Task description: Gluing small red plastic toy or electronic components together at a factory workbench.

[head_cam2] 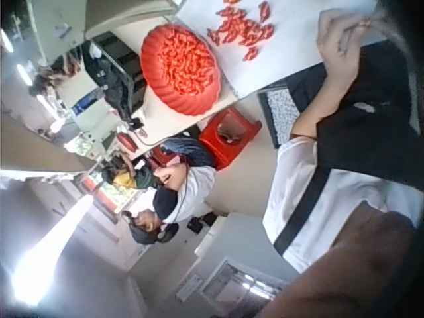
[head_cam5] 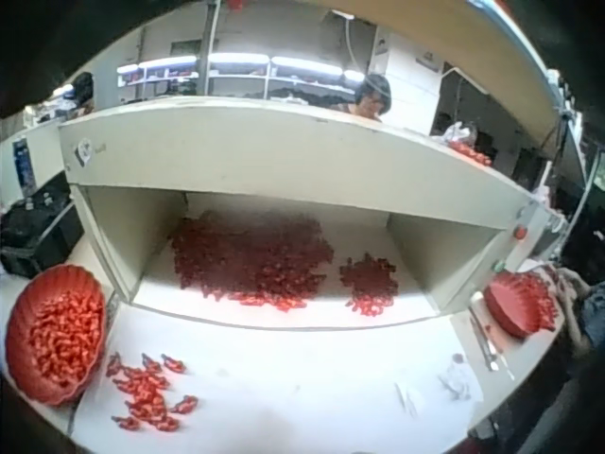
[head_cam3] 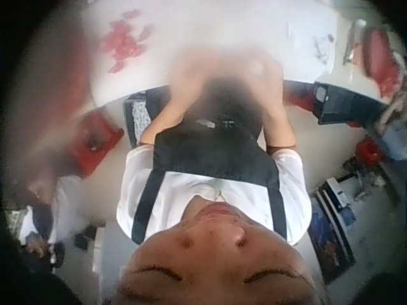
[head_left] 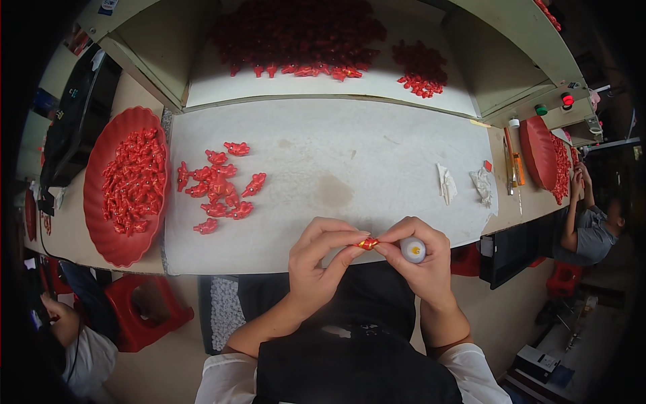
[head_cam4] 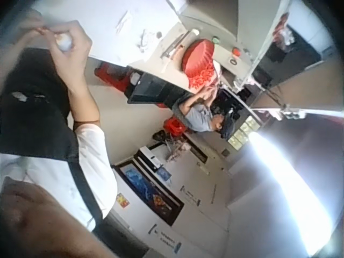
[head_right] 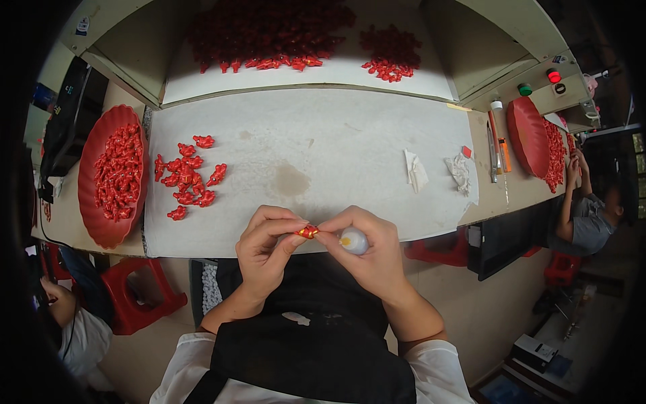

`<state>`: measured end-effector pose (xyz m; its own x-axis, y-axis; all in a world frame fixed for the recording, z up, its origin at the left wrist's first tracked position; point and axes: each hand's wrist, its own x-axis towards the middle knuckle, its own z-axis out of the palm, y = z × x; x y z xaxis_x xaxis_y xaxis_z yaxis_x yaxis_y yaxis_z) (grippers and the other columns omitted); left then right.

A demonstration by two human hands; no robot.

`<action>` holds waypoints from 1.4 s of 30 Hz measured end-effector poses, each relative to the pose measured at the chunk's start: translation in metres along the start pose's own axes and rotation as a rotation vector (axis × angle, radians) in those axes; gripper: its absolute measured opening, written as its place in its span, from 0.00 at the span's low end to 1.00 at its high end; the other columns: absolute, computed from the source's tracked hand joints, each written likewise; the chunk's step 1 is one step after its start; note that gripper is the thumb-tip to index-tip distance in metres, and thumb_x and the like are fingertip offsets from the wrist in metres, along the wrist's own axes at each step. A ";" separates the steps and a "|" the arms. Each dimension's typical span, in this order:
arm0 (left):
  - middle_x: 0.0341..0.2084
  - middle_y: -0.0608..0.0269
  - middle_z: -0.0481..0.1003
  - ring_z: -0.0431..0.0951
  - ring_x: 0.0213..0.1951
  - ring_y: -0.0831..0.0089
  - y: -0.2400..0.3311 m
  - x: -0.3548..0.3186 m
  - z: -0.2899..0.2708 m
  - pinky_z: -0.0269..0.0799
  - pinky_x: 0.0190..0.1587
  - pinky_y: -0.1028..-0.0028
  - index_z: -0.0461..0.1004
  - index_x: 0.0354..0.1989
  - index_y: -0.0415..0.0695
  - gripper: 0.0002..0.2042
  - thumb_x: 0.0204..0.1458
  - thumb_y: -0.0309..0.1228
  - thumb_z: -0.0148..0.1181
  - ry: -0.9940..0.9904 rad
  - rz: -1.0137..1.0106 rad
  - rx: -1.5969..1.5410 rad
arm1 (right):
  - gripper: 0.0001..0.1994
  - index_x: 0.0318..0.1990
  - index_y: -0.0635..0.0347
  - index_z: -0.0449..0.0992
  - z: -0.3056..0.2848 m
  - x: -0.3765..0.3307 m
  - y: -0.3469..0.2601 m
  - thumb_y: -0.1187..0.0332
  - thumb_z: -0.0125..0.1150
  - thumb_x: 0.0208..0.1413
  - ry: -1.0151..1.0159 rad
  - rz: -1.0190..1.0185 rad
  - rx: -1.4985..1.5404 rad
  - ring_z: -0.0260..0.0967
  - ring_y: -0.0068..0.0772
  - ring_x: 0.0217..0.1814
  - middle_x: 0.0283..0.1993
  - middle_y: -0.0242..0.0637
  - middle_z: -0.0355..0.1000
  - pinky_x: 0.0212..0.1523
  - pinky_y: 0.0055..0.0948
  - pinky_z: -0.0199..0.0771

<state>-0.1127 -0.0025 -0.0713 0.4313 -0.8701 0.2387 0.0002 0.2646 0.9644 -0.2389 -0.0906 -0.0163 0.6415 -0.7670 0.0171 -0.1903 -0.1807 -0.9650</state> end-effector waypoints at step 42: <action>0.30 0.58 0.71 0.71 0.35 0.75 0.003 0.003 0.010 0.67 0.40 0.78 0.69 0.33 0.34 0.06 0.45 0.18 0.52 0.047 -0.273 -0.472 | 0.07 0.26 0.63 0.70 0.001 -0.003 0.005 0.79 0.61 0.36 0.075 -0.290 -0.279 0.63 0.34 0.22 0.21 0.37 0.66 0.22 0.26 0.61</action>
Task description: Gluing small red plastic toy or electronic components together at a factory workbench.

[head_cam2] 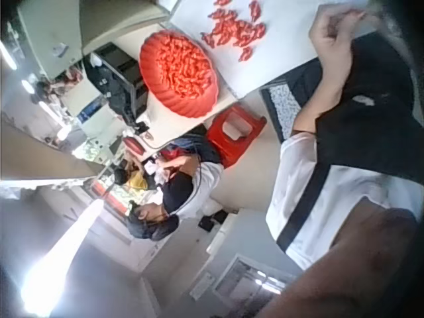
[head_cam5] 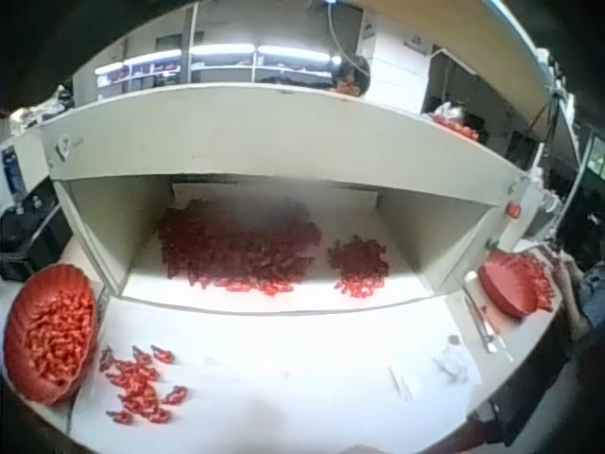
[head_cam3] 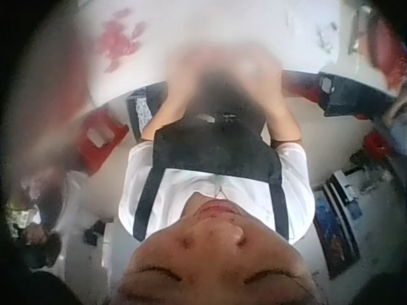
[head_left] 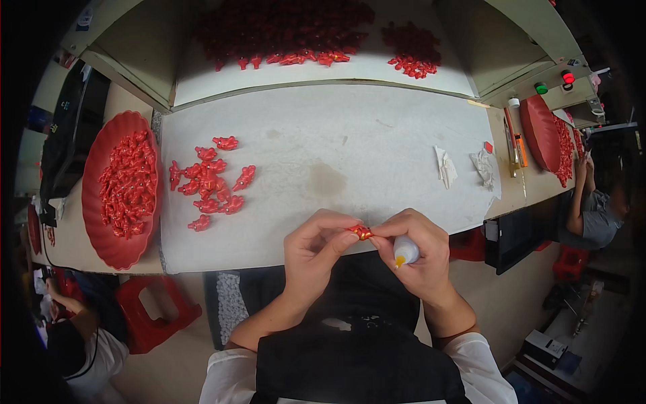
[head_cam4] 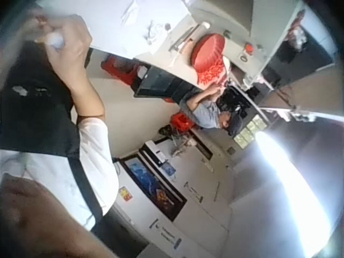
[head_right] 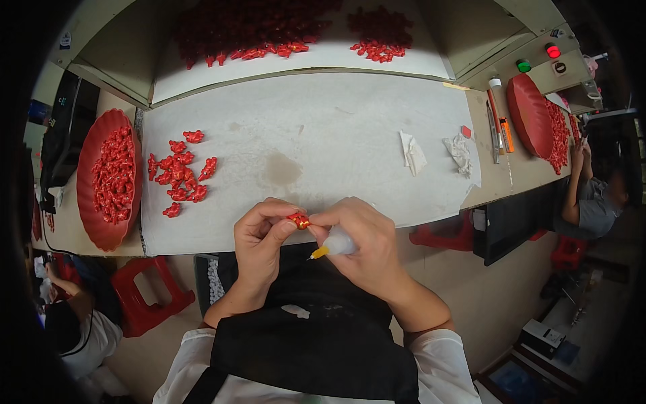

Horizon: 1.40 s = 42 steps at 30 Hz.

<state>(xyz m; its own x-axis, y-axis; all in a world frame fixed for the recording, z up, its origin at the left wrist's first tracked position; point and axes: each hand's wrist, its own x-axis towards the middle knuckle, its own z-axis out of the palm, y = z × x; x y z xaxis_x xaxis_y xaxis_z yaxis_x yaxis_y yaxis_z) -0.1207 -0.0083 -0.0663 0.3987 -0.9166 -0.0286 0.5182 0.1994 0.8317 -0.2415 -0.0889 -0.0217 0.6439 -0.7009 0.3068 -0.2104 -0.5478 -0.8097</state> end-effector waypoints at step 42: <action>0.30 0.57 0.69 0.71 0.34 0.68 0.083 -0.016 -0.129 0.66 0.39 0.75 0.71 0.31 0.36 0.08 0.39 0.17 0.56 0.590 0.573 1.229 | 0.11 0.32 0.63 0.73 0.014 -0.004 -0.001 0.82 0.58 0.36 -0.019 -0.011 0.055 0.63 0.23 0.24 0.25 0.36 0.67 0.23 0.19 0.61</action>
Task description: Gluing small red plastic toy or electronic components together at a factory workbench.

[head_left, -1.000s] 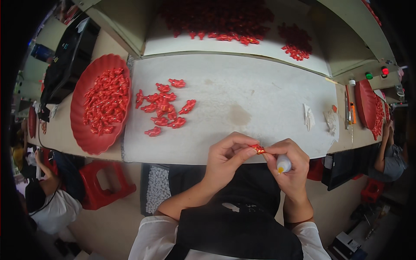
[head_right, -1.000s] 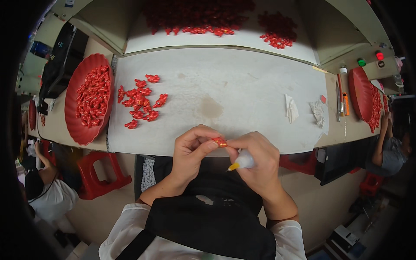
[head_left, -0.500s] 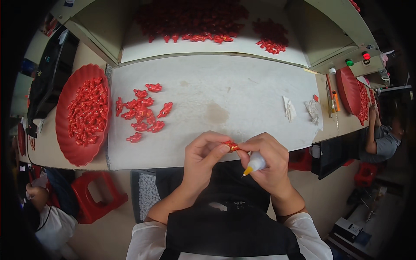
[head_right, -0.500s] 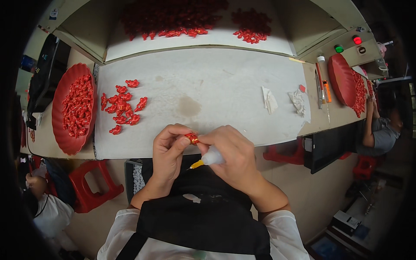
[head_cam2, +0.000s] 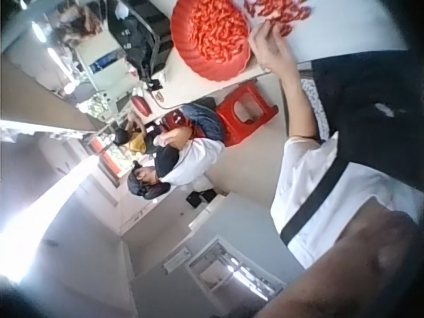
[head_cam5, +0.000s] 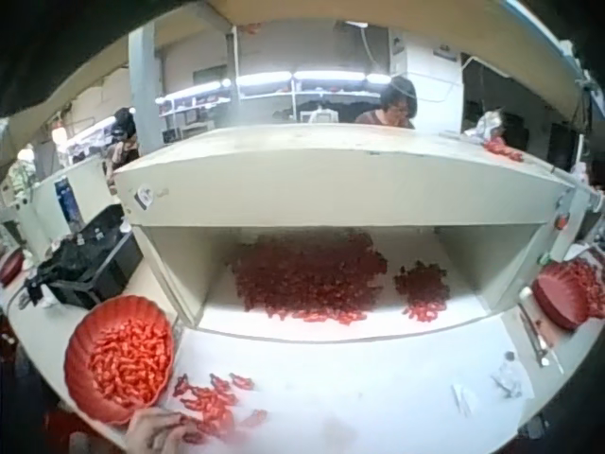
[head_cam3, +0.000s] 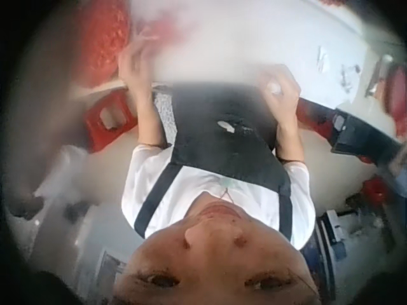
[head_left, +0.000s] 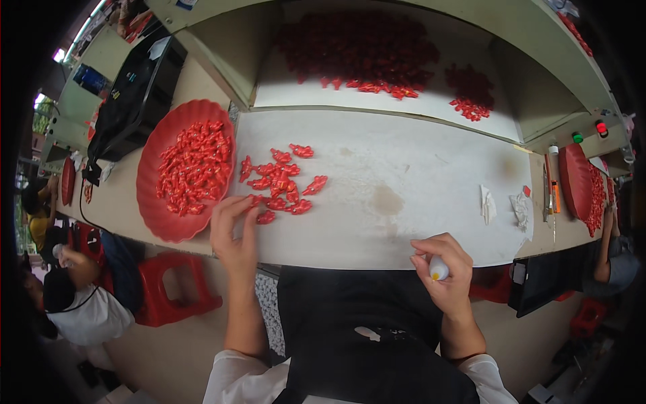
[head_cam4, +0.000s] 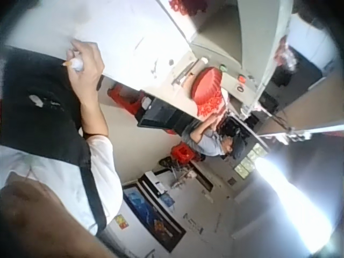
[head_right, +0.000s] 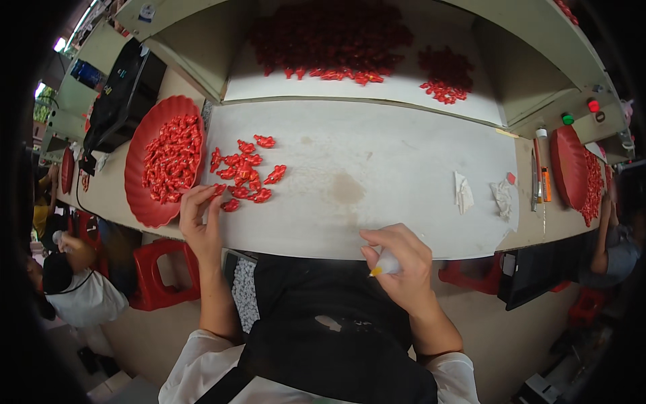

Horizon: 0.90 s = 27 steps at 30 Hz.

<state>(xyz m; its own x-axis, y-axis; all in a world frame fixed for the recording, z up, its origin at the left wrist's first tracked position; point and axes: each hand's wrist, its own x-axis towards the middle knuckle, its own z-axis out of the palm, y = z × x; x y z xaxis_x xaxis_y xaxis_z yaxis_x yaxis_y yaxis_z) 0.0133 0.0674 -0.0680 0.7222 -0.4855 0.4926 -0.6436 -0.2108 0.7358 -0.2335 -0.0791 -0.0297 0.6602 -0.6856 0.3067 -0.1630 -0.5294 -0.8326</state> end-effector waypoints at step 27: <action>0.26 0.54 0.73 0.73 0.32 0.61 0.121 0.143 0.273 0.68 0.32 0.68 0.72 0.36 0.42 0.11 0.43 0.25 0.50 -0.320 0.578 0.091 | 0.15 0.37 0.65 0.68 -0.044 -0.032 0.043 0.83 0.56 0.37 0.033 0.190 0.135 0.62 0.22 0.26 0.29 0.37 0.65 0.27 0.18 0.61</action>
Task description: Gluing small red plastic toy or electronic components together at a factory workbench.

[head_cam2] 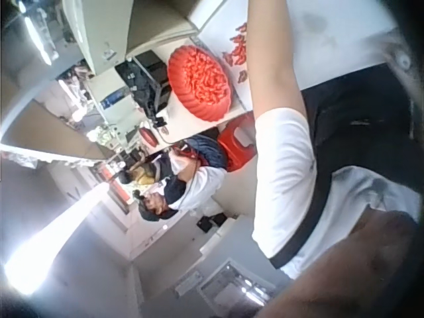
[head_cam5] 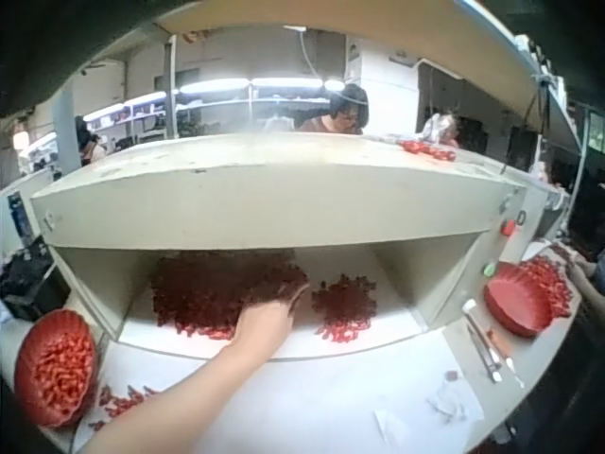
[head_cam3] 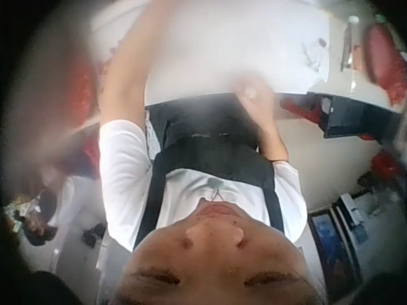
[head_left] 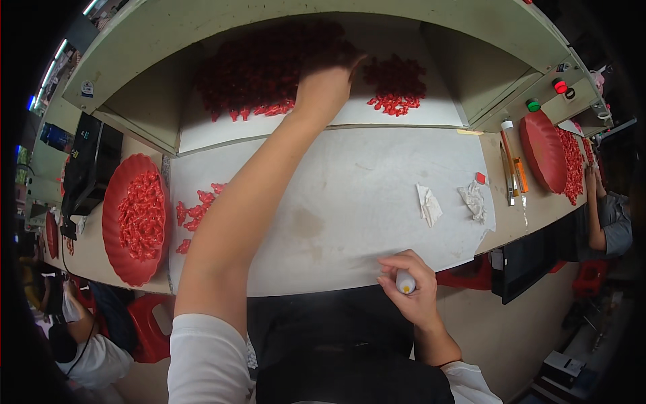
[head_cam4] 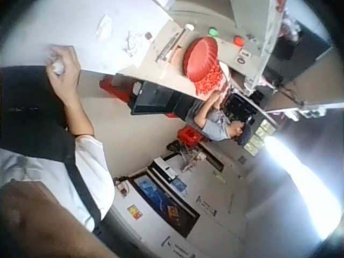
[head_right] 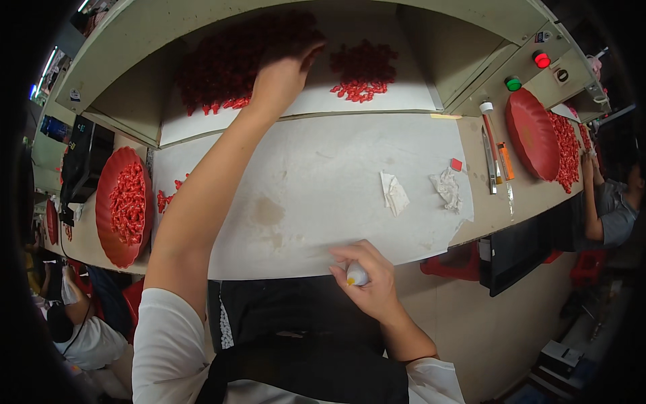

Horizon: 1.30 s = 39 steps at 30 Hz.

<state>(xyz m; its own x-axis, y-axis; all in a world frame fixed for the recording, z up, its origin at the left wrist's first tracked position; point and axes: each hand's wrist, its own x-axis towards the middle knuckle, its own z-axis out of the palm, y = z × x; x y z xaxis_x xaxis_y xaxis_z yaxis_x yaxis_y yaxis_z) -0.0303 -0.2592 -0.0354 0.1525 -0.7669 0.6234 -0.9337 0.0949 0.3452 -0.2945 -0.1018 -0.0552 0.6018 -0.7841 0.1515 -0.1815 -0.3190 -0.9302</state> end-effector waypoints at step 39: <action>0.30 0.57 0.67 0.68 0.30 0.75 0.074 -0.229 -0.117 0.66 0.34 0.77 0.65 0.39 0.41 0.11 0.53 0.35 0.46 -0.202 -0.811 -2.362 | 0.21 0.34 0.57 0.64 0.026 0.004 -0.060 0.69 0.71 0.32 0.112 -0.442 0.146 0.65 0.26 0.30 0.35 0.38 0.63 0.28 0.21 0.66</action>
<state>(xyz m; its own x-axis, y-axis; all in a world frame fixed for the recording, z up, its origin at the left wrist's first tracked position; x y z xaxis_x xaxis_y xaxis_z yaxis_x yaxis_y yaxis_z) -0.0970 -0.0022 -0.0709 -0.0203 -0.9980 0.0593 0.9566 -0.0022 0.2913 -0.2606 -0.0720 -0.0072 0.5079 -0.6455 0.5705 0.1891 -0.5626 -0.8048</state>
